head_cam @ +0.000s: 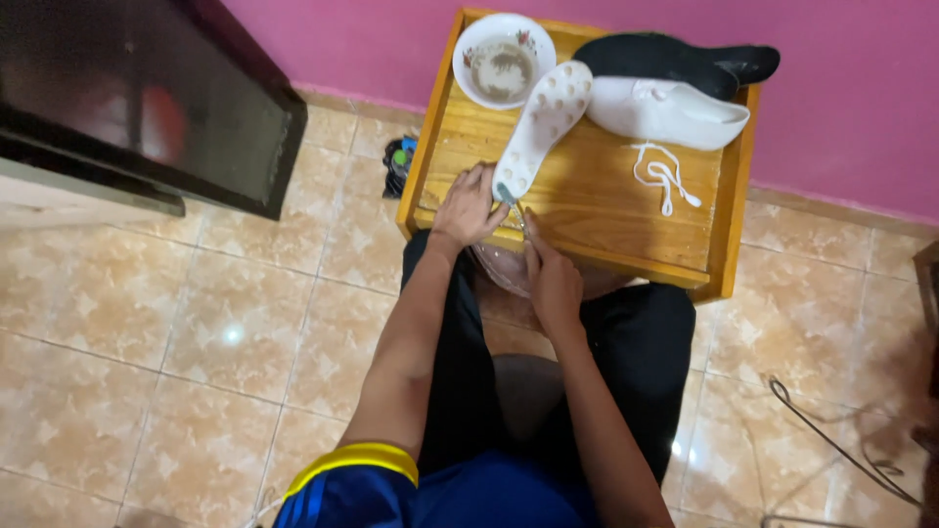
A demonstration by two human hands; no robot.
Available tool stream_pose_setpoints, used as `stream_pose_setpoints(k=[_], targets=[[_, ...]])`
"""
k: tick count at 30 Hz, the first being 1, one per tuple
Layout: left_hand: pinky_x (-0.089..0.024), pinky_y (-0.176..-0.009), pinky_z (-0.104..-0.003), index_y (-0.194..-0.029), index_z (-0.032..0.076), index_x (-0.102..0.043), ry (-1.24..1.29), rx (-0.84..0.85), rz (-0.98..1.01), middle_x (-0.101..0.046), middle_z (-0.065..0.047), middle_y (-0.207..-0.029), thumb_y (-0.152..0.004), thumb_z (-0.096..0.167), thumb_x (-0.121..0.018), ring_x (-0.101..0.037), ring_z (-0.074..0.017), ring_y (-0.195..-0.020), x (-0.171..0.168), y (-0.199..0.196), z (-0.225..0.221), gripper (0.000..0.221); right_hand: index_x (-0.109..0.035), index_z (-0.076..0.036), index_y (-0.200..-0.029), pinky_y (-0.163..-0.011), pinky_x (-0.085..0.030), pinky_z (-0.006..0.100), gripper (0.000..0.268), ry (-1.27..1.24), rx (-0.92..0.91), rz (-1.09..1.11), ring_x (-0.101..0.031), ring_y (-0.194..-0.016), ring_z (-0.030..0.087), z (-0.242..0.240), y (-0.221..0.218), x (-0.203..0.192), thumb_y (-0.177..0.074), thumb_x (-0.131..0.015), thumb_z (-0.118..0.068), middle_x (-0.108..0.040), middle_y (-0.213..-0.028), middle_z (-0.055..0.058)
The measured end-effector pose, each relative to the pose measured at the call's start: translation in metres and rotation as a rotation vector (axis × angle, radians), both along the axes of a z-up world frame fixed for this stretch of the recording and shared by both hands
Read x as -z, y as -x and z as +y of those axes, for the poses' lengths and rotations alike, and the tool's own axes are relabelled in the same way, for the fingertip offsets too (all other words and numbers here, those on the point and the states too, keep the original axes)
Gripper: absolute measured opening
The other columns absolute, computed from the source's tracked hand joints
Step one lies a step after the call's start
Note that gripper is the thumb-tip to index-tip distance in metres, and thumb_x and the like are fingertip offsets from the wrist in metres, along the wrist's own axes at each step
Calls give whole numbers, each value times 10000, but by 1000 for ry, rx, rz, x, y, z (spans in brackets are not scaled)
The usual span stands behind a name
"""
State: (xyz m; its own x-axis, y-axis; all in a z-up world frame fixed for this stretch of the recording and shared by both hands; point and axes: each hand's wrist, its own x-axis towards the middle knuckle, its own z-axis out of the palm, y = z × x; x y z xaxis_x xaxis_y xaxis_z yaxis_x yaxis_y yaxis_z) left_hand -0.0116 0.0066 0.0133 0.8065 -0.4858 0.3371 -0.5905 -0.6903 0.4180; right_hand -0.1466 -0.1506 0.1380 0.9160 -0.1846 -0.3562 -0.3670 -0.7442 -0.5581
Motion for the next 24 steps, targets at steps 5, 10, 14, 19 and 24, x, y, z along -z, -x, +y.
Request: stream_pose_setpoints(k=[5, 10, 14, 19, 24], targets=[[-497, -876, -457, -1234, 37, -484, 11, 15, -16, -548, -137, -1020, -942, 462, -585, -642, -389, -887, 13, -5, 0, 525, -425, -543, -1486, -1007, -511, 538, 449, 18, -53, 23, -651, -1150, 429, -23, -5, -10, -1056, -411, -415, -706, -1229, 188], [-493, -861, -458, -1198, 36, -508, -7, 30, -67, -572, -145, -1021, -926, 469, -618, -642, -370, -879, 7, 8, -2, 524, -605, -435, -1419, -887, -569, 484, 367, 107, -90, -66, -722, -1032, 342, -56, 3, 42, -1077, -473, -447, -758, -1124, 76], [-497, -881, -450, -1203, 21, -506, 49, 40, -67, -569, -148, -987, -951, 447, -609, -646, -383, -882, -3, -6, -1, 506, -561, -477, -1413, -912, -554, 533, 380, 206, -209, -86, -704, -1047, 385, -51, -27, 12, -1043, -477, -444, -757, -1045, 141], [-498, -879, -430, -1188, 21, -522, 45, 33, -68, -577, -136, -977, -975, 478, -583, -647, -348, -892, -4, 0, -1, 509, -686, -313, -1354, -896, -566, 452, 329, 130, -168, -147, -718, -1032, 339, -75, -12, 21, -1072, -517, -338, -763, -1090, 108], [-510, -858, -436, -1203, 25, -534, 21, 4, -105, -591, -152, -979, -955, 480, -615, -646, -362, -882, 5, -1, -2, 525, -706, -282, -1293, -902, -560, 530, 318, 203, -236, -180, -703, -1059, 357, -58, -20, 0, -1046, -536, -388, -758, -1077, 109]])
